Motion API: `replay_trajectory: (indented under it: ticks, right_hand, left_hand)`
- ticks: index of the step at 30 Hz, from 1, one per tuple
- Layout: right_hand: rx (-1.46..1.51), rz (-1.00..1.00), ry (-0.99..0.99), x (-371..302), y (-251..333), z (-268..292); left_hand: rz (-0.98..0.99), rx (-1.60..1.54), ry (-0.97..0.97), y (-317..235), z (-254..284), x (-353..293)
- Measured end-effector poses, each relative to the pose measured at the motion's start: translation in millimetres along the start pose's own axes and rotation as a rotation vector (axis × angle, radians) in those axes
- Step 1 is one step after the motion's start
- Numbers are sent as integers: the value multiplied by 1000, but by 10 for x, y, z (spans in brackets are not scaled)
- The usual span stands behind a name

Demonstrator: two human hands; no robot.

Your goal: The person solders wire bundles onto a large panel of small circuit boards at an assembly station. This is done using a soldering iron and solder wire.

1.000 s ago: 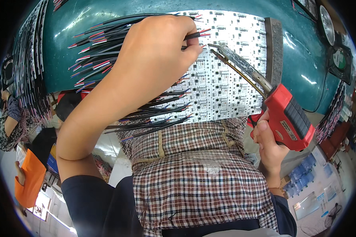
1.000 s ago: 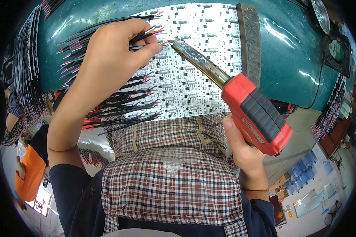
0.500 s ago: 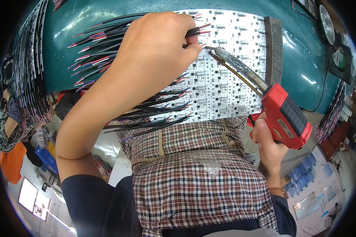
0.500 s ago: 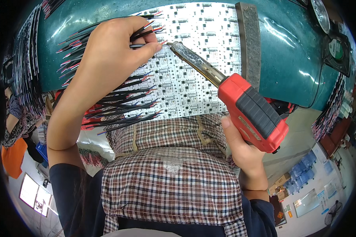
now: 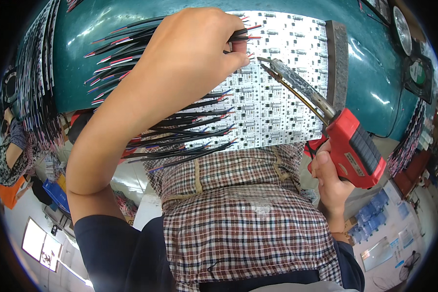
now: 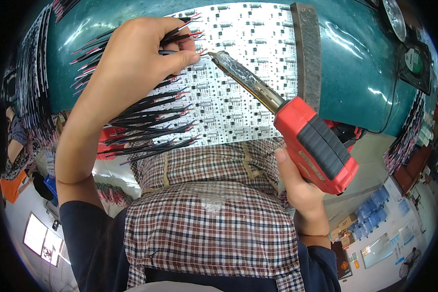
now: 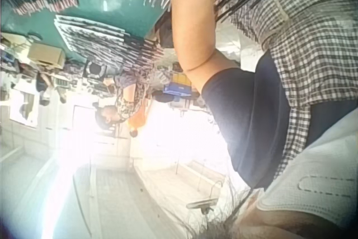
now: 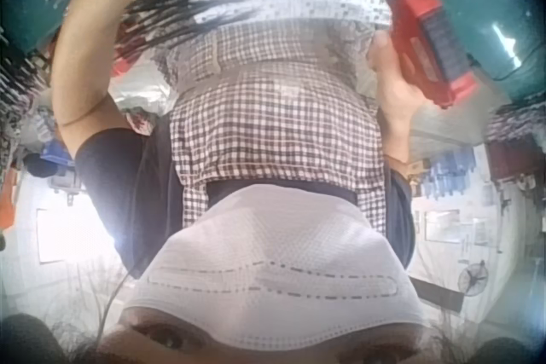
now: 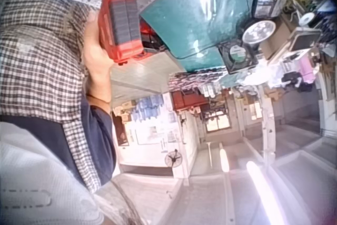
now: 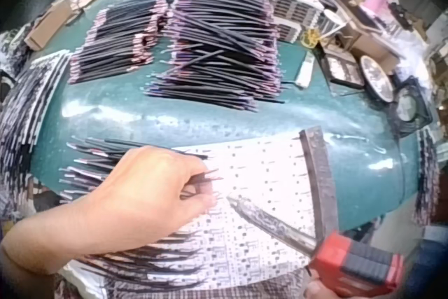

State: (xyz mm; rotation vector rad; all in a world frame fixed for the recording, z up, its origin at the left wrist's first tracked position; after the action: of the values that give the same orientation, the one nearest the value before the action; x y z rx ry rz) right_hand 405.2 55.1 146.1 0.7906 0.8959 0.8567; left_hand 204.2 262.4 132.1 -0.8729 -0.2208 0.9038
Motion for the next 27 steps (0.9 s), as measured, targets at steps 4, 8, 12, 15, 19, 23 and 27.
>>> replay_trajectory:
  ticks: [4,8,12,15,19,23,27]
  right_hand:
    - [-49,12,49,-6,-36,0]
    - [-75,3,19,-37,-65,5]
    - [-112,8,54,-36,-59,-13]
    - [-150,26,66,-30,-13,-23]
    - [30,19,-10,-22,41,-8]
    - [-3,55,-62,32,78,16]
    - [30,59,-85,49,80,34]
  left_hand:
    - [112,-63,53,34,0,6]
    - [30,-20,32,-30,15,24]
    - [77,-31,40,9,2,17]
    - [66,-32,32,15,-1,14]
    - [7,28,0,14,-3,13]
    - [-55,94,-22,1,-14,12]
    - [-53,-6,-50,-29,16,-29]
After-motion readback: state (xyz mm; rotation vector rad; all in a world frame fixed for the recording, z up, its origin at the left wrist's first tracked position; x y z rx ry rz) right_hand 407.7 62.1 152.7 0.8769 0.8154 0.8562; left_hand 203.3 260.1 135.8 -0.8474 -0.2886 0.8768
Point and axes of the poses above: each hand's wrist, its own x-axis towards the middle knuckle, its own z-axis out of the back of the hand, y = z × x, the point moved 7 cm from there along x, towards the middle knuckle, and after that the axes turned 6 degrees about -x, right-handed, at the moved point
